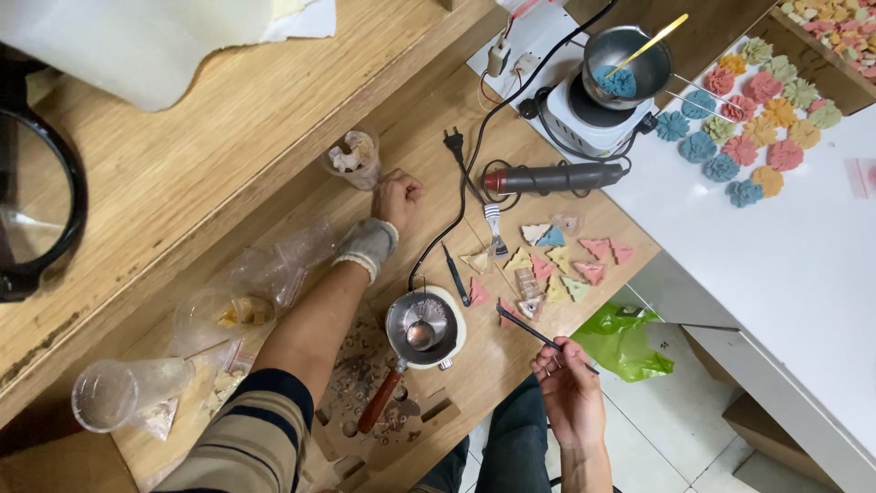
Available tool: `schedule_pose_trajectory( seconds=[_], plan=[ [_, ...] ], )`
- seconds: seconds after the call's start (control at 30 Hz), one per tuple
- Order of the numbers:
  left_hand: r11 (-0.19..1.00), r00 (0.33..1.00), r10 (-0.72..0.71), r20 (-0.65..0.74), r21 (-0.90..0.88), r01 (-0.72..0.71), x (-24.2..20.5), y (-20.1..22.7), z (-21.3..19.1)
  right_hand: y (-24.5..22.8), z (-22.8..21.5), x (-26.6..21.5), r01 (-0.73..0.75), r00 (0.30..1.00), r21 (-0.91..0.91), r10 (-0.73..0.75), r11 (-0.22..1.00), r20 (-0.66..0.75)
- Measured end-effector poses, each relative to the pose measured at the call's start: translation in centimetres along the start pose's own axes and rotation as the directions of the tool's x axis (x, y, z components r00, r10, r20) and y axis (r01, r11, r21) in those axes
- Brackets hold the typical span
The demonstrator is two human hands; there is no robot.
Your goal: Manipulating and assembling small pink wax figure components using hands and a thin tool.
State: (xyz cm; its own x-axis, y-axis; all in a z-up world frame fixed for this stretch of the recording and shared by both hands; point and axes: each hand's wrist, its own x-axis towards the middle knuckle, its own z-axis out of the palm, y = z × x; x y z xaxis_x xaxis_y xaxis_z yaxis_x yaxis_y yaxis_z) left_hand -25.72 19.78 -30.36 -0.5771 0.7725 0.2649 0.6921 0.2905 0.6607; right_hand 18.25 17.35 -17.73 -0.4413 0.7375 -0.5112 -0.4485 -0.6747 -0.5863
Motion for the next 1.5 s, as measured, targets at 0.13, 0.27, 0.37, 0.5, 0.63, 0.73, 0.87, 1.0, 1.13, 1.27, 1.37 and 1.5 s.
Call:
schedule_pose_trajectory(
  seconds=[0.13,0.27,0.37,0.5,0.63,0.73,0.87,1.0,1.13,1.27,1.37,1.5],
  plan=[
    [0.995,0.988,-0.1,0.119,-0.007,0.102,-0.4,2.2,-0.2,-0.1,-0.6,0.0,-0.009,1.0,0.0,0.009,1.0,-0.022],
    [0.938,0.971,0.022,0.239,0.33,-0.102,-0.2,3.8,-1.3,-0.8,-0.3,0.7,-0.018,1.0,0.006,0.018,1.0,-0.017],
    [0.933,0.947,-0.003,0.322,0.342,-0.113,-0.5,2.8,-1.3,-1.4,0.2,0.8,-0.012,1.0,-0.003,0.012,1.0,-0.006],
    [0.879,0.917,-0.36,0.174,-0.265,0.396,-2.5,7.1,-7.7,-2.0,0.8,0.4,0.018,0.998,0.016,-0.019,1.0,0.062],
    [0.849,0.972,-0.232,0.034,-0.481,0.219,-11.3,12.0,-13.6,-1.6,0.8,0.3,0.008,0.997,0.014,-0.009,1.0,0.075],
    [0.83,0.992,-0.128,0.001,-0.547,0.107,-16.6,16.4,-14.8,-0.6,1.3,0.3,-0.023,0.994,0.019,0.021,1.0,0.103],
    [0.991,0.988,-0.084,0.127,0.116,0.07,-18.4,21.3,-16.2,-0.1,2.4,-1.0,-0.038,0.988,-0.005,0.038,0.999,0.151],
    [0.993,0.993,-0.024,0.118,0.119,0.009,-19.8,19.3,-14.9,-0.2,3.3,-2.7,-0.029,0.989,-0.069,0.039,0.997,0.145],
    [1.0,0.994,-0.001,0.11,0.015,-0.001,-19.9,18.9,-16.8,-0.5,2.0,-3.3,-0.033,0.988,-0.052,0.041,0.998,0.149],
    [0.969,0.973,-0.231,0.013,0.093,0.229,-17.8,8.4,-15.0,-1.1,1.2,-4.1,-0.008,0.992,-0.031,0.012,0.999,0.125],
    [0.916,0.937,-0.344,0.065,0.241,0.32,-13.5,1.1,-14.2,-1.4,0.6,-4.5,0.015,0.996,-0.036,-0.012,0.999,0.093],
    [0.88,0.908,-0.343,0.241,0.42,0.221,-8.0,-7.7,-10.5,-1.7,0.1,-4.2,0.041,0.997,-0.029,-0.039,0.999,0.064]
  ],
)
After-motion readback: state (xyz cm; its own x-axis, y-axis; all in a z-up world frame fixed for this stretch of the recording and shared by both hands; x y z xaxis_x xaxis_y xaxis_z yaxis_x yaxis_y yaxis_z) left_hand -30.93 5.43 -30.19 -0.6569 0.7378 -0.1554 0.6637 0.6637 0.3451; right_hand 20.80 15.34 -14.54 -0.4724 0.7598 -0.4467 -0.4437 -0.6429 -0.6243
